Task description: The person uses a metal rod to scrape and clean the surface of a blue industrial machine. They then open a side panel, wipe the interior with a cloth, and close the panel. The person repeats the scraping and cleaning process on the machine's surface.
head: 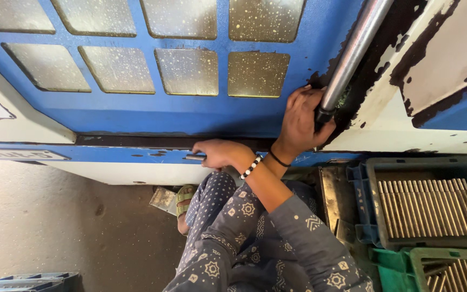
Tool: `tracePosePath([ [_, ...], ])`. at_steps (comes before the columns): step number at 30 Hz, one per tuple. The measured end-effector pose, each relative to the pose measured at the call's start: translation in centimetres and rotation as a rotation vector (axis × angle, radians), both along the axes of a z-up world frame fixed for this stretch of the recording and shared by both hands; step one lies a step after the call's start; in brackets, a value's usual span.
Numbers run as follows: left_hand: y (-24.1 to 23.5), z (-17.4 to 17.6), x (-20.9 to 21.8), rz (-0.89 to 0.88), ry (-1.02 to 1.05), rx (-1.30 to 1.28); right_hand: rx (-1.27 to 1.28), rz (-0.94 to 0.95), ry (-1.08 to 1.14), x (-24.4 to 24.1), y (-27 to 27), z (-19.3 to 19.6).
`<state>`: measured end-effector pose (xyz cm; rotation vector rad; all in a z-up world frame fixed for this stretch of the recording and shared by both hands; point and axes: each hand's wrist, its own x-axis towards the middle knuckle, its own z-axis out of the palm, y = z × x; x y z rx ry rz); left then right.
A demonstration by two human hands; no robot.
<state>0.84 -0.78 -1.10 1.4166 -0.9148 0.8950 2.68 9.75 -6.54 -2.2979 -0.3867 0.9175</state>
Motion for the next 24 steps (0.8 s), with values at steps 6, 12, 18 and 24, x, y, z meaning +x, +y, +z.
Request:
tracePosePath([
  [6,0.2,0.2,0.0,0.002,-0.005,-0.001,0.019,-0.014,0.024,-0.2,-0.3,-0.6],
  [12,0.0,0.3,-0.1,0.005,0.009,0.003,0.083,0.064,-0.454,0.6,-0.5,-2.5],
  [18,0.2,0.3,-0.1,-0.010,0.012,0.008,0.119,0.010,-0.439,0.5,-0.1,-1.7],
  [24,0.1,0.2,-0.1,0.008,0.010,0.019,0.304,0.051,-0.374,0.8,-0.2,1.1],
])
